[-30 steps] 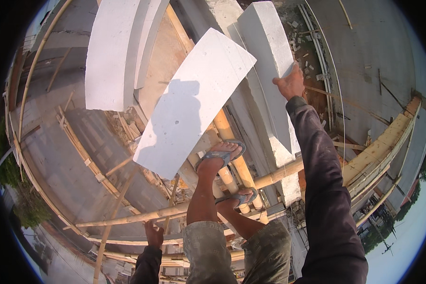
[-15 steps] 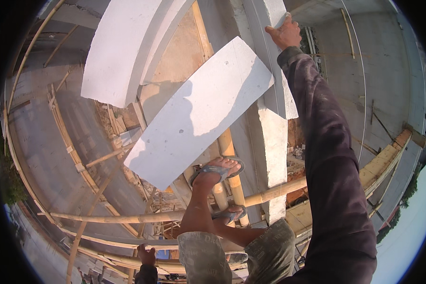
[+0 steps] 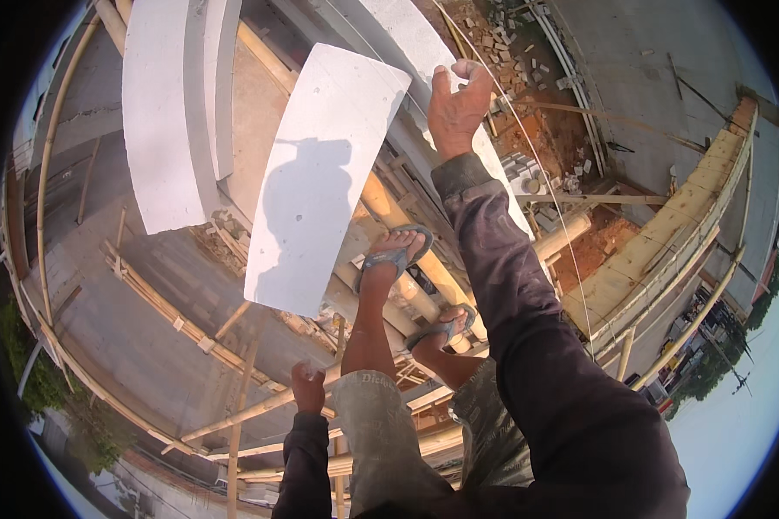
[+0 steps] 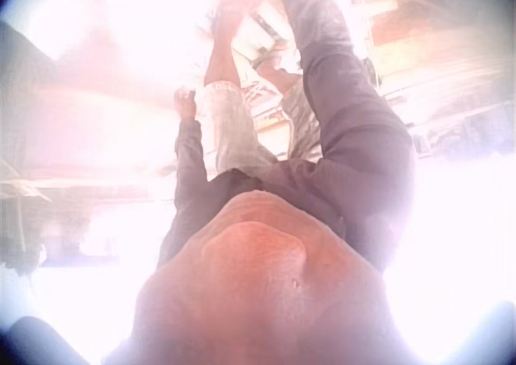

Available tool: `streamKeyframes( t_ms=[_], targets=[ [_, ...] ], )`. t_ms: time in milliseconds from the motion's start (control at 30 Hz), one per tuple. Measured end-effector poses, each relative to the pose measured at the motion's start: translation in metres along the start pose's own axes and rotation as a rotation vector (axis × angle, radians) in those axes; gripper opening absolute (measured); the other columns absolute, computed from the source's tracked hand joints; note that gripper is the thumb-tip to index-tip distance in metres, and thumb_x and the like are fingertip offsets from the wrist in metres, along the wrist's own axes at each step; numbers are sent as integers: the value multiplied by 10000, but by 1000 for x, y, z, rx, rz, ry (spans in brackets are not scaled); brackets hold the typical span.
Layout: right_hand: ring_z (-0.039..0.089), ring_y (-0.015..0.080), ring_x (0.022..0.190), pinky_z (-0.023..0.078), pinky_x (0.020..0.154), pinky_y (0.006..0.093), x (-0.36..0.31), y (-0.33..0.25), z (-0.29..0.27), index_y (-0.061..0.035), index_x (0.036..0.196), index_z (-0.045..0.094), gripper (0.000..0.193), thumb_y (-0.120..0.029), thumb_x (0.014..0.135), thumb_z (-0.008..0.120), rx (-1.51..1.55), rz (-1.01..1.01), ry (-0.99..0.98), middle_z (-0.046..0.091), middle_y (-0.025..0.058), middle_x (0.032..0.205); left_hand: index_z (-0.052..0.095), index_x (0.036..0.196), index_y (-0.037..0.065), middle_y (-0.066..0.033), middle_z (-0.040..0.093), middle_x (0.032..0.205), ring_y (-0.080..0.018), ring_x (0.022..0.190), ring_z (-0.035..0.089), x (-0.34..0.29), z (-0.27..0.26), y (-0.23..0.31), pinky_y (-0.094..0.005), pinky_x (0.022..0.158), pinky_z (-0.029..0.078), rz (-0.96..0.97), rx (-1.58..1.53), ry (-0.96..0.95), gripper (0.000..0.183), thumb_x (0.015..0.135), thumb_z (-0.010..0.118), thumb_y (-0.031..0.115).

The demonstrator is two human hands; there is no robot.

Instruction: The person applies cement mortar to a concrete beam using a trowel, then places white rectangular tiles onto the mortar and presses them into position. The person also uses a tape measure to check dimensions on the beam.

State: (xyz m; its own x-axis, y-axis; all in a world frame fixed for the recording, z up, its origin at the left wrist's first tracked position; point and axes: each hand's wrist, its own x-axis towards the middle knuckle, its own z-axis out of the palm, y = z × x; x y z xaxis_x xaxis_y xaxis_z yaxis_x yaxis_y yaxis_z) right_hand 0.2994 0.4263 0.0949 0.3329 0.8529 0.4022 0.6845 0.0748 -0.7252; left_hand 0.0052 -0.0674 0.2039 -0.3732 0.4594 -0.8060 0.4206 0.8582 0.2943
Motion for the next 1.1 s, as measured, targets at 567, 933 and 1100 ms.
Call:
streamKeyframes(
  t_ms=[567, 933, 1100],
  targets=[
    [664, 351, 689, 510, 658, 431, -349, -39, -506, 8, 825, 706, 228, -203, 760, 647, -334, 1402, -66, 668, 202, 707, 631, 900, -33, -184, 676, 975, -299, 918, 649, 46, 60, 386, -392, 838, 490, 753, 731, -649, 168, 826, 651, 117],
    [664, 397, 765, 520, 743, 461, -473, -123, -539, -16, 847, 701, 263, -259, 757, 654, -113, 1831, 208, 678, 226, 802, 596, 990, -28, -223, 635, 935, -432, 926, 610, -180, 236, 352, -490, 834, 467, 1038, 1698, -1568, 226, 821, 631, 118],
    [677, 345, 774, 524, 727, 446, -520, -152, -533, -70, 817, 720, 220, -259, 774, 616, -125, 2041, 209, 687, 193, 795, 555, 1069, -10, -228, 615, 1022, -447, 987, 579, -356, 311, 361, -488, 852, 464, 1217, 1436, -1837, 273, 833, 641, 96]
  ],
)
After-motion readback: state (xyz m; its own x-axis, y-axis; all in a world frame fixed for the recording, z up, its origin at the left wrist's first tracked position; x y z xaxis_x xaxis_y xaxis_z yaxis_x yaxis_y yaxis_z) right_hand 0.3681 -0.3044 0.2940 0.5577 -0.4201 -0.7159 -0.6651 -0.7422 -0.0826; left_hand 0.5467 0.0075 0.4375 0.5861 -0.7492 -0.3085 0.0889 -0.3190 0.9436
